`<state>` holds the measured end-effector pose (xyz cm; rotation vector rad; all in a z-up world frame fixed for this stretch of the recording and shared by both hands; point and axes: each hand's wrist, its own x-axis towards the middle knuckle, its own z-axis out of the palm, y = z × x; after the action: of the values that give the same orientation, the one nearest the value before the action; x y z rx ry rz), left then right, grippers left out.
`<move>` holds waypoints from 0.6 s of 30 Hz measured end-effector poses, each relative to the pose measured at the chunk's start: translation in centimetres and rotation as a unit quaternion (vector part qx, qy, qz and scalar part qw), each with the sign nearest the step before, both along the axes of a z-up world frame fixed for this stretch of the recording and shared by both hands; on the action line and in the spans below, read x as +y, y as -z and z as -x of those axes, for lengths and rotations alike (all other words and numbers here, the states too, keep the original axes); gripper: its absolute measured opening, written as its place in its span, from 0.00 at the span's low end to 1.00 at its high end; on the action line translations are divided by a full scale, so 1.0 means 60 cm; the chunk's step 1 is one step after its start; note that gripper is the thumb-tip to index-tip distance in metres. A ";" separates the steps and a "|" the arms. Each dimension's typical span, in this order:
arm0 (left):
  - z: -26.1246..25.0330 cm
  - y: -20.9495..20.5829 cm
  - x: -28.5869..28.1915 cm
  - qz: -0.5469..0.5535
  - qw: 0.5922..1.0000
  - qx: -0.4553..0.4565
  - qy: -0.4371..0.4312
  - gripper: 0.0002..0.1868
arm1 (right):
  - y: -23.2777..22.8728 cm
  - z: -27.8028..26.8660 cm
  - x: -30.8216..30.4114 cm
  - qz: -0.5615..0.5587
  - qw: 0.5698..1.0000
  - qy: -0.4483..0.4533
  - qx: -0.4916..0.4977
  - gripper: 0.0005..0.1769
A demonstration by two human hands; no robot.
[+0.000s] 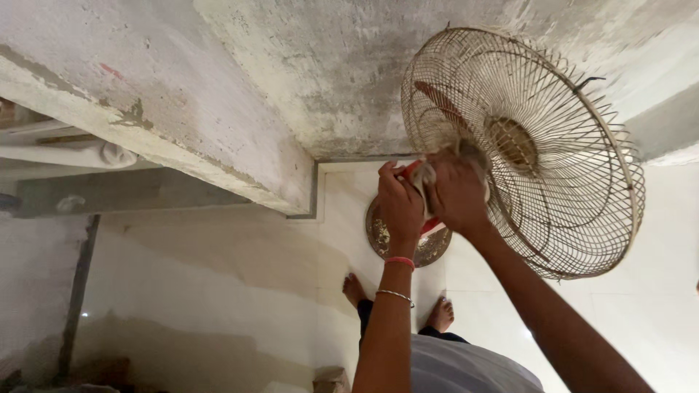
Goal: The person cleans a ceiling-mounted electric fan using a cloth. They wipe the metal wire cage and the red motor housing, moving around the fan to clean different sections.
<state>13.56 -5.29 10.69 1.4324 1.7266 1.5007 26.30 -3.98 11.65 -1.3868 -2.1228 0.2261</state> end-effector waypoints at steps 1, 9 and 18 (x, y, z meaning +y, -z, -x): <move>0.000 -0.002 -0.002 0.000 1.000 -0.011 0.010 0.17 | -0.008 0.002 0.025 0.053 0.999 -0.008 -0.004 0.22; -0.003 -0.012 -0.010 0.004 0.999 0.033 0.011 0.15 | 0.032 0.036 0.183 0.245 0.944 0.026 -0.219 0.26; -0.003 -0.006 -0.005 0.016 0.998 0.053 0.007 0.16 | 0.006 0.032 0.083 0.098 0.978 0.142 -0.118 0.21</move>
<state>13.75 -5.57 11.06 1.5296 1.7900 1.4060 24.37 0.99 11.28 -1.8970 -2.0981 0.1664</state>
